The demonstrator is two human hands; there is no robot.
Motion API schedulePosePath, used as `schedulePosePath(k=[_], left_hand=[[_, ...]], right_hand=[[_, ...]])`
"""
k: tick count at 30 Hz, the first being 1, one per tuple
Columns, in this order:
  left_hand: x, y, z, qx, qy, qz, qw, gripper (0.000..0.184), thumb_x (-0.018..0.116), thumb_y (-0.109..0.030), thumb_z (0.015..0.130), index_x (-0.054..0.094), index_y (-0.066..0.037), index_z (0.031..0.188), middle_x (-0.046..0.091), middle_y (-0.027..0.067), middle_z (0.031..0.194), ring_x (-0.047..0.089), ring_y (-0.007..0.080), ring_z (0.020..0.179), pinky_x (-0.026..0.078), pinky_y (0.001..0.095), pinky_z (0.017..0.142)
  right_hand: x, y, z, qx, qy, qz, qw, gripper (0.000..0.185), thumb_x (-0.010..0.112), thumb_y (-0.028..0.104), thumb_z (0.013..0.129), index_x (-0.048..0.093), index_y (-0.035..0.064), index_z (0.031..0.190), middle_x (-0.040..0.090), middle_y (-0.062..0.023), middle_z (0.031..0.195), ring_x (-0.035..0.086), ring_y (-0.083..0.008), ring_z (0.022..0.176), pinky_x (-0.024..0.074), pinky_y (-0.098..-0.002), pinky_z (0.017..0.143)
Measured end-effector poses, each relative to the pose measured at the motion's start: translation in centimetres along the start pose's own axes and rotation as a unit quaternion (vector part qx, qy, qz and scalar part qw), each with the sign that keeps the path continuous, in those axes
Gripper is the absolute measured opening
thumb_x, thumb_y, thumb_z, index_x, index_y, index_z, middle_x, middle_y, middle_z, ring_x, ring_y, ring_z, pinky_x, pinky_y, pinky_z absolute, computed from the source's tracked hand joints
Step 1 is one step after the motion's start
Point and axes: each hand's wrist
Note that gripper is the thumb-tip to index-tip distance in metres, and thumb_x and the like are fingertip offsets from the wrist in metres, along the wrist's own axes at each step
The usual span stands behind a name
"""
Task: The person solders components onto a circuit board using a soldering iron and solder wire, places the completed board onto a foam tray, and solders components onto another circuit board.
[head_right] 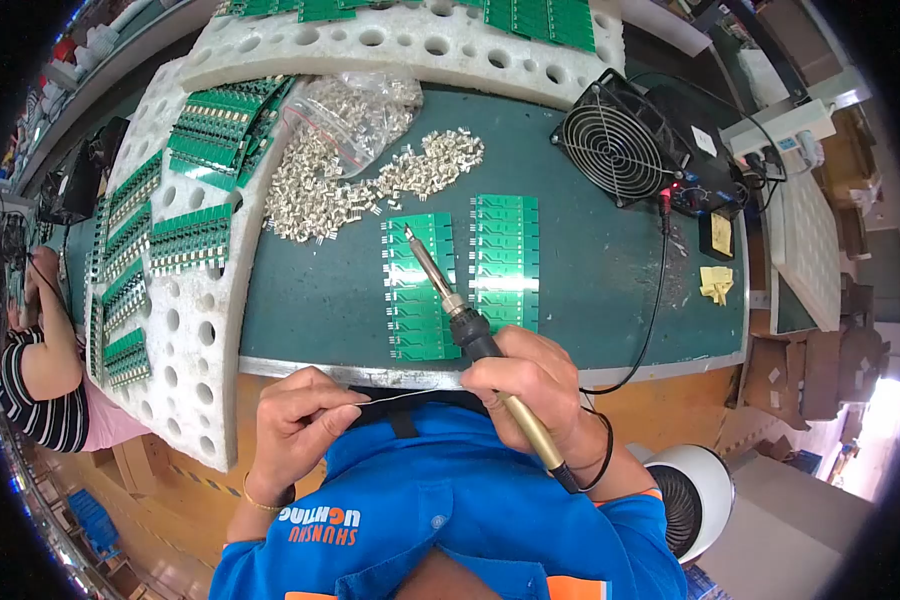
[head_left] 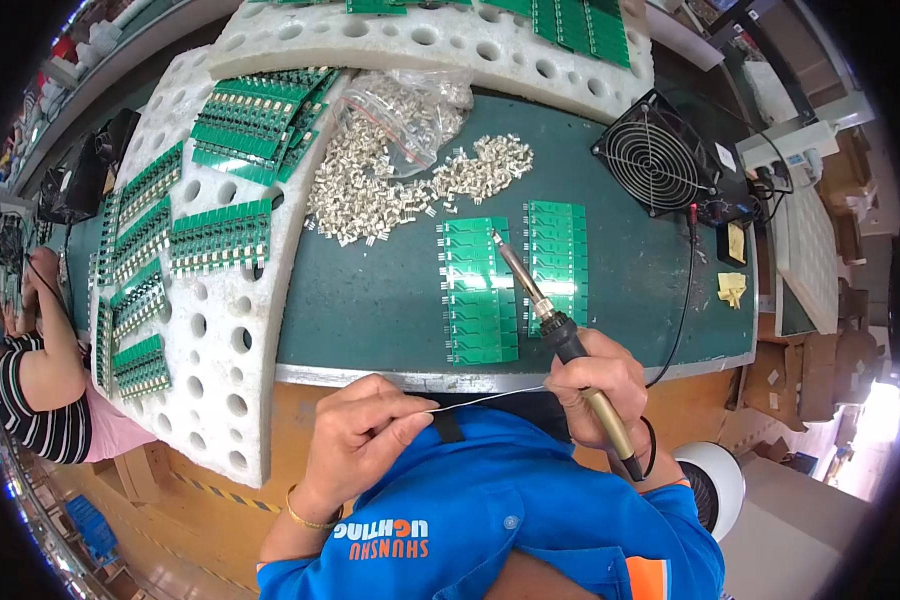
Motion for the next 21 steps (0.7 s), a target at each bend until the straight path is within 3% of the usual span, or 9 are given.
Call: schedulePosePath(k=[3, 7, 10, 11, 12, 13, 16, 21], left_hand=[[-0.3, 0.2, 0.0, 0.028, -0.056, 0.015, 0.998, 0.011, 0.077, -0.002, 0.077, 0.076, -0.001, 0.089, 0.056, 0.0036, 0.066, 0.049, 0.0107, 0.056, 0.038, 0.0260, 0.051], [-0.8, 0.3, 0.0, -0.027, -0.106, -0.046, 0.993, 0.012, 0.079, -0.001, 0.073, 0.076, -0.001, 0.085, 0.054, 0.0012, 0.063, 0.046, 0.0067, 0.055, 0.034, 0.0235, 0.049], [-0.7, -0.1, 0.4, -0.003, -0.154, 0.036, 0.987, 0.008, 0.077, 0.002, 0.073, 0.073, -0.001, 0.078, 0.051, 0.0016, 0.060, 0.043, 0.0086, 0.053, 0.033, 0.0243, 0.048], [-0.5, -0.1, 0.4, 0.038, -0.225, 0.111, 0.967, 0.008, 0.076, 0.003, 0.072, 0.071, -0.001, 0.077, 0.049, 0.0021, 0.059, 0.042, 0.0099, 0.051, 0.032, 0.0248, 0.047], [-0.4, -0.1, 0.5, 0.079, -0.294, 0.185, 0.934, 0.008, 0.074, 0.004, 0.072, 0.069, -0.002, 0.075, 0.048, 0.0025, 0.058, 0.041, 0.0113, 0.050, 0.031, 0.0254, 0.046], [-0.2, -0.1, 0.6, 0.082, -0.293, 0.185, 0.934, 0.008, 0.074, 0.004, 0.072, 0.069, -0.002, 0.075, 0.048, 0.0025, 0.058, 0.041, 0.0113, 0.050, 0.031, 0.0254, 0.046], [0.1, 0.3, 1.0, 0.115, -0.328, 0.240, 0.906, 0.012, 0.075, 0.003, 0.072, 0.069, -0.003, 0.080, 0.046, 0.0029, 0.058, 0.041, 0.0137, 0.048, 0.031, 0.0275, 0.044], [0.6, 0.7, 1.7, 0.137, -0.316, 0.269, 0.900, 0.011, 0.074, 0.005, 0.072, 0.067, -0.002, 0.078, 0.047, 0.0031, 0.059, 0.043, 0.0133, 0.049, 0.031, 0.0274, 0.044]], right_hand=[[-0.1, -0.4, 0.9, 0.023, -0.037, 0.012, 0.999, 0.024, 0.073, -0.003, 0.078, 0.059, 0.0062, 0.096, 0.049, -0.0065, 0.064, 0.046, -0.0205, 0.052, 0.0360, -0.0322, 0.046], [-0.4, -1.0, 1.8, 0.066, -0.048, 0.013, 0.997, 0.022, 0.074, 0.000, 0.081, 0.059, 0.0055, 0.096, 0.051, -0.0053, 0.065, 0.047, -0.0177, 0.053, 0.0370, -0.0303, 0.048], [0.3, -1.7, 2.0, 0.063, -0.064, 0.003, 0.996, 0.022, 0.074, 0.004, 0.083, 0.059, 0.0042, 0.098, 0.051, -0.0059, 0.067, 0.047, -0.0165, 0.055, 0.0370, -0.0284, 0.049], [0.4, -1.9, 2.1, 0.061, -0.079, -0.007, 0.995, 0.023, 0.074, 0.004, 0.083, 0.059, 0.0038, 0.100, 0.052, -0.0058, 0.067, 0.047, -0.0163, 0.056, 0.0367, -0.0278, 0.049], [0.3, -1.9, 1.8, 0.074, -0.077, 0.001, 0.994, 0.024, 0.070, 0.017, 0.090, 0.059, 0.0017, 0.104, 0.055, -0.0077, 0.072, 0.050, -0.0168, 0.060, 0.0390, -0.0291, 0.052], [0.4, -2.0, 1.7, 0.073, -0.079, 0.001, 0.994, 0.024, 0.070, 0.017, 0.090, 0.059, 0.0017, 0.104, 0.055, -0.0077, 0.072, 0.050, -0.0168, 0.060, 0.0390, -0.0291, 0.052], [0.3, -2.3, 1.4, 0.048, -0.085, 0.026, 0.995, 0.043, 0.055, 0.039, 0.097, 0.060, -0.0028, 0.106, 0.061, -0.0134, 0.083, 0.057, -0.0232, 0.072, 0.0430, -0.0369, 0.070], [0.5, -2.0, 2.7, 0.049, -0.048, -0.058, 0.996, 0.032, 0.066, 0.031, 0.091, 0.064, -0.0004, 0.095, 0.063, -0.0114, 0.083, 0.059, -0.0251, 0.072, 0.0410, -0.0368, 0.074]])
Point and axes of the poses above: each hand's wrist, its own z-axis towards the middle knuckle, its own x-axis out of the palm, y = z × x
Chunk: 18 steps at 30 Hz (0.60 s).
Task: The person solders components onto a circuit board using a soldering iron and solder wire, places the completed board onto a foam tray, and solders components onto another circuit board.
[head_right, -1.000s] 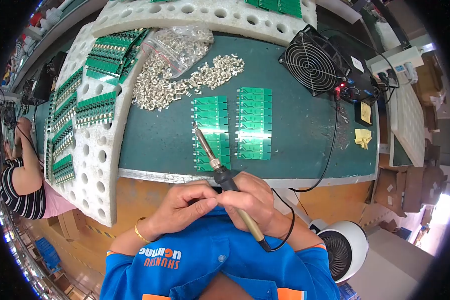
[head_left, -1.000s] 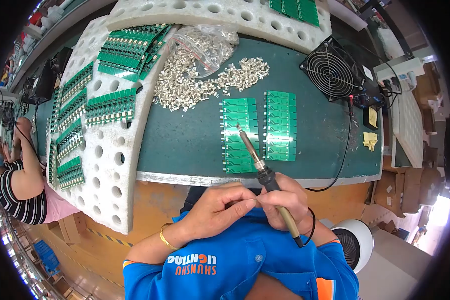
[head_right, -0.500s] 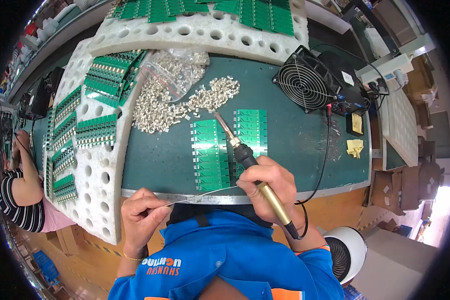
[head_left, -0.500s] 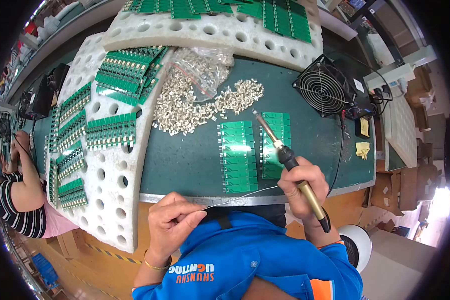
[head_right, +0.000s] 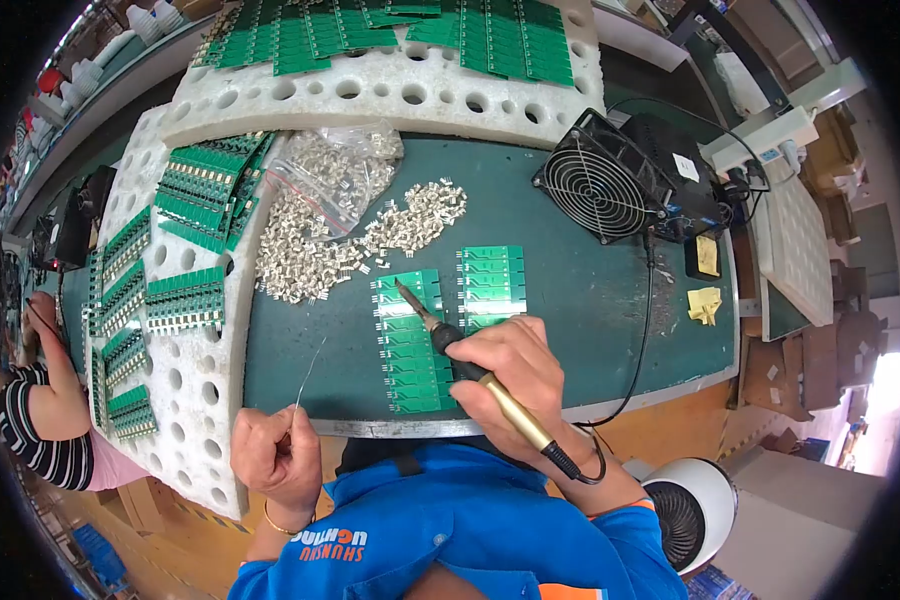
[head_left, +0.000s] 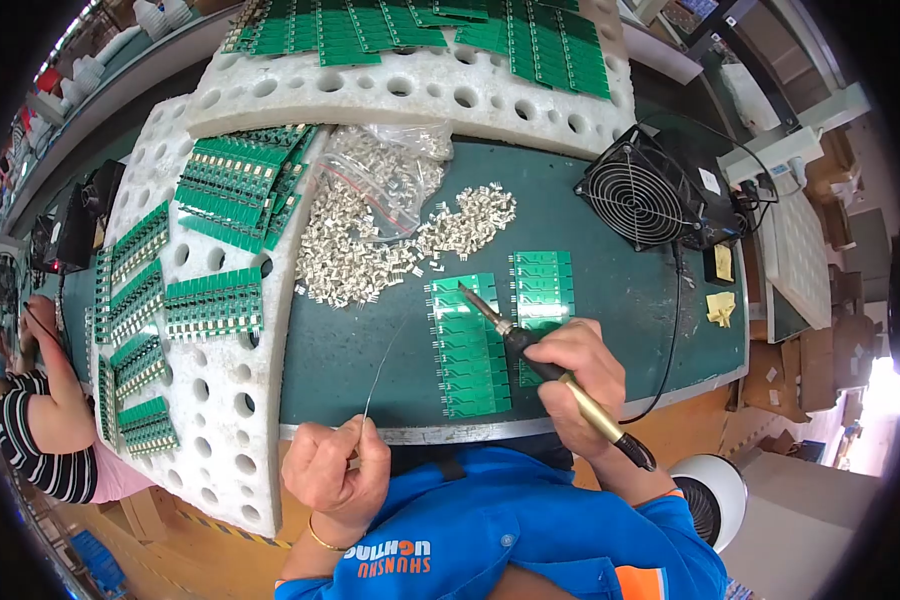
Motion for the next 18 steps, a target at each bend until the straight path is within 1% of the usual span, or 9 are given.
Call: schedulePosePath(k=[2, 3, 4, 5, 6, 7, 9, 18], left_hand=[[0.2, -0.1, 0.2, 0.011, 0.002, 0.003, 1.000, 0.011, 0.071, 0.007, 0.074, 0.065, -0.002, 0.076, 0.046, 0.0033, 0.059, 0.040, 0.0118, 0.050, 0.029, 0.0264, 0.045], [0.3, -0.1, 0.2, 0.013, 0.009, 0.008, 1.000, 0.011, 0.072, 0.007, 0.073, 0.066, -0.001, 0.076, 0.046, 0.0035, 0.059, 0.041, 0.0122, 0.050, 0.030, 0.0267, 0.044], [0.3, -0.1, 0.2, 0.016, 0.016, 0.014, 1.000, 0.010, 0.072, 0.007, 0.073, 0.066, -0.001, 0.076, 0.046, 0.0038, 0.059, 0.041, 0.0125, 0.050, 0.030, 0.0271, 0.044], [0.3, 0.1, 0.2, 0.016, 0.017, 0.014, 1.000, 0.010, 0.072, 0.007, 0.073, 0.066, -0.001, 0.076, 0.046, 0.0038, 0.059, 0.041, 0.0125, 0.050, 0.030, 0.0271, 0.044], [0.4, 0.2, 0.0, 0.018, 0.020, 0.014, 1.000, 0.013, 0.074, 0.005, 0.070, 0.068, -0.003, 0.078, 0.048, 0.0039, 0.060, 0.045, 0.0152, 0.049, 0.033, 0.0286, 0.044], [0.5, 0.4, 0.0, 0.021, 0.023, 0.015, 0.999, 0.017, 0.077, 0.003, 0.067, 0.070, -0.004, 0.080, 0.051, 0.0041, 0.061, 0.049, 0.0178, 0.049, 0.037, 0.0301, 0.043], [0.6, 0.5, 0.1, 0.026, 0.026, 0.014, 0.999, 0.017, 0.077, 0.003, 0.066, 0.070, -0.004, 0.080, 0.051, 0.0041, 0.061, 0.049, 0.0178, 0.048, 0.037, 0.0299, 0.043], [0.7, 0.8, 0.3, 0.020, 0.025, 0.005, 0.999, 0.018, 0.076, 0.004, 0.065, 0.069, -0.003, 0.079, 0.051, 0.0038, 0.060, 0.049, 0.0176, 0.048, 0.037, 0.0294, 0.042]], right_hand=[[0.2, 0.0, 0.1, 0.012, 0.028, -0.007, 1.000, 0.031, 0.066, 0.030, 0.089, 0.064, -0.0007, 0.096, 0.061, -0.0133, 0.082, 0.055, -0.0265, 0.076, 0.0427, -0.0393, 0.075], [0.4, -0.1, 0.5, -0.017, 0.015, -0.009, 1.000, 0.022, 0.071, 0.017, 0.081, 0.064, 0.0001, 0.093, 0.061, -0.0109, 0.077, 0.056, -0.0250, 0.071, 0.0424, -0.0382, 0.075], [0.6, -0.2, 0.8, -0.016, 0.015, -0.008, 1.000, 0.022, 0.071, 0.017, 0.081, 0.064, 0.0001, 0.093, 0.061, -0.0109, 0.077, 0.056, -0.0250, 0.071, 0.0424, -0.0382, 0.075], [0.8, -0.2, 1.1, -0.021, 0.016, -0.026, 0.999, 0.020, 0.071, 0.011, 0.076, 0.065, 0.0005, 0.092, 0.061, -0.0098, 0.076, 0.056, -0.0241, 0.068, 0.0424, -0.0381, 0.075], [1.0, -0.3, 1.2, -0.026, 0.018, -0.045, 0.999, 0.021, 0.072, 0.006, 0.072, 0.065, 0.0009, 0.091, 0.062, -0.0088, 0.075, 0.056, -0.0232, 0.066, 0.0425, -0.0379, 0.075], [1.2, -0.4, 1.3, -0.026, 0.017, -0.046, 0.998, 0.021, 0.072, 0.006, 0.072, 0.065, 0.0009, 0.091, 0.062, -0.0088, 0.075, 0.056, -0.0232, 0.066, 0.0425, -0.0379, 0.075], [1.6, -0.7, 1.5, -0.009, 0.024, -0.041, 0.999, 0.023, 0.077, 0.004, 0.068, 0.067, 0.0045, 0.089, 0.062, -0.0056, 0.074, 0.058, -0.0218, 0.065, 0.0412, -0.0353, 0.075], [2.0, -0.7, 2.3, 0.002, 0.045, -0.053, 0.998, 0.023, 0.076, 0.002, 0.066, 0.068, 0.0042, 0.088, 0.062, -0.0058, 0.074, 0.058, -0.0217, 0.065, 0.0409, -0.0351, 0.075]])
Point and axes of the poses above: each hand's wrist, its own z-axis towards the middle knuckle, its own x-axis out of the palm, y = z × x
